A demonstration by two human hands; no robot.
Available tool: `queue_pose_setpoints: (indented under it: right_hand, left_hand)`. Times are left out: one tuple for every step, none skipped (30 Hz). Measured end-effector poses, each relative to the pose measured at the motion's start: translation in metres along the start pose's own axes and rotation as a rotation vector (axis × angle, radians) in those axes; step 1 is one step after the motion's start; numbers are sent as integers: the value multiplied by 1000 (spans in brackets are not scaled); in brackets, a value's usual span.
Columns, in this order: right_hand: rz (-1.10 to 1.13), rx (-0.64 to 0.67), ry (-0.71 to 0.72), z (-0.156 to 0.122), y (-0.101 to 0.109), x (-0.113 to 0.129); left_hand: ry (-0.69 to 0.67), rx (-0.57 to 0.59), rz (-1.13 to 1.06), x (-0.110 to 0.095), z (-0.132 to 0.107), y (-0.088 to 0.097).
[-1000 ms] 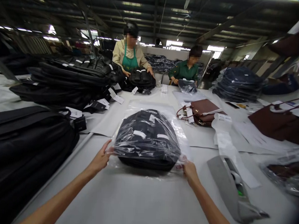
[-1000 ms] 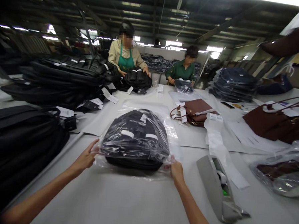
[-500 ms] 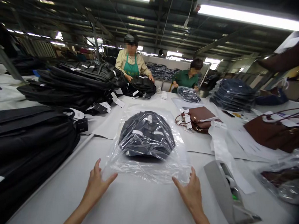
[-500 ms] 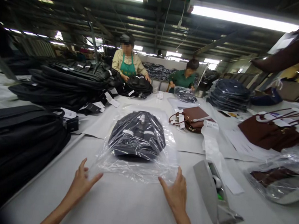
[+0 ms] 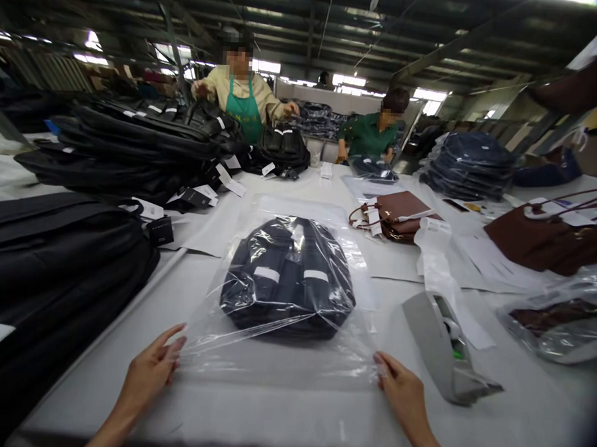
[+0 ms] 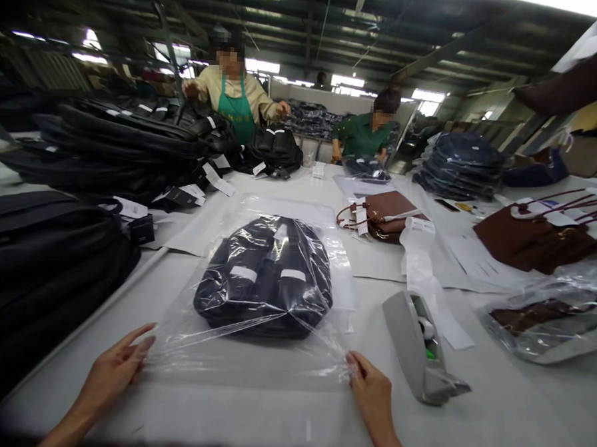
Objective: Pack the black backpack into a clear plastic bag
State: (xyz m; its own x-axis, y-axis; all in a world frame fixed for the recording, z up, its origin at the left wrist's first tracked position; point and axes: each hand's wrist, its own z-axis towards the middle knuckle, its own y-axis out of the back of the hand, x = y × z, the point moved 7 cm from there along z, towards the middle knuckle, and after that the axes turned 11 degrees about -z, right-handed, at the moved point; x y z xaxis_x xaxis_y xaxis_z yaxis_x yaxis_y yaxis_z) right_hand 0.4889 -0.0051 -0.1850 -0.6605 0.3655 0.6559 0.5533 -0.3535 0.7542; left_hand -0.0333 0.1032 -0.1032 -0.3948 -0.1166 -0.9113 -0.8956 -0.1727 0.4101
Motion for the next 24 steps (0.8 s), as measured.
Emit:
queue_pose_setpoints:
  right_hand:
    - [-26, -31, 10, -5, 2, -2]
    - [-52, -70, 28, -10, 5, -3]
    - [-76, -119, 51, -15, 8, -2]
    - [-95, -177, 72, -19, 11, -2]
    - [-110, -239, 96, -24, 15, 0]
    - [-122, -295, 125, -28, 19, 2]
    - [-135, -340, 167, -31, 21, 5]
    - [-145, -374, 221, -34, 23, 9]
    - [-154, -396, 283, -36, 25, 12]
    - [-160, -408, 349, -38, 26, 15]
    - [-168, -413, 411, -40, 27, 17]
    - [-182, -417, 466, -41, 27, 18]
    - [-206, -421, 515, -43, 27, 18]
    - [-242, -428, 561, -45, 27, 19]
    - [-288, -448, 597, -47, 27, 20]
    - [-340, -482, 620, -49, 27, 22]
    - [-391, -526, 636, -52, 28, 24]
    - [-436, -573, 652, -55, 30, 28]
    - [-472, -609, 674, -58, 31, 33]
    - [-497, -634, 700, -60, 33, 39]
    - [-512, -637, 734, -61, 34, 44]
    - [-517, -620, 776, -62, 34, 50]
    - [-516, -583, 823, -62, 33, 54]
    - [-507, -535, 867, -61, 31, 56]
  left_hand:
    - [-25, -10, 29, -1, -8, 3]
    - [-49, -29, 72, -2, -15, 7]
    - [-71, -58, 120, -3, -22, 11]
    - [-87, -92, 160, -2, -29, 15]
    - [-98, -127, 182, -1, -35, 19]
    - [-102, -156, 184, 0, -40, 22]
    - [-104, -177, 169, 3, -44, 24]
    - [-106, -188, 145, 6, -47, 25]
    - [-108, -193, 123, 9, -49, 26]
    - [-111, -193, 112, 11, -50, 26]
    - [-116, -188, 113, 14, -50, 27]
    - [-121, -179, 126, 17, -50, 27]
    - [-132, -169, 152, 20, -49, 28]
    - [-152, -159, 191, 21, -49, 28]
    - [-189, -160, 243, 21, -49, 29]
    - [-252, -173, 311, 18, -50, 30]
    - [-346, -193, 388, 12, -53, 29]
    - [-470, -222, 466, 4, -58, 27]
    - [-609, -252, 539, -7, -64, 23]
    - [-745, -274, 607, -17, -71, 18]
    - [-866, -276, 665, -27, -77, 11]
    - [-964, -255, 712, -34, -82, 2]
    - [-1034, -216, 749, -40, -85, -6]
    - [-1079, -152, 770, -43, -85, -13]
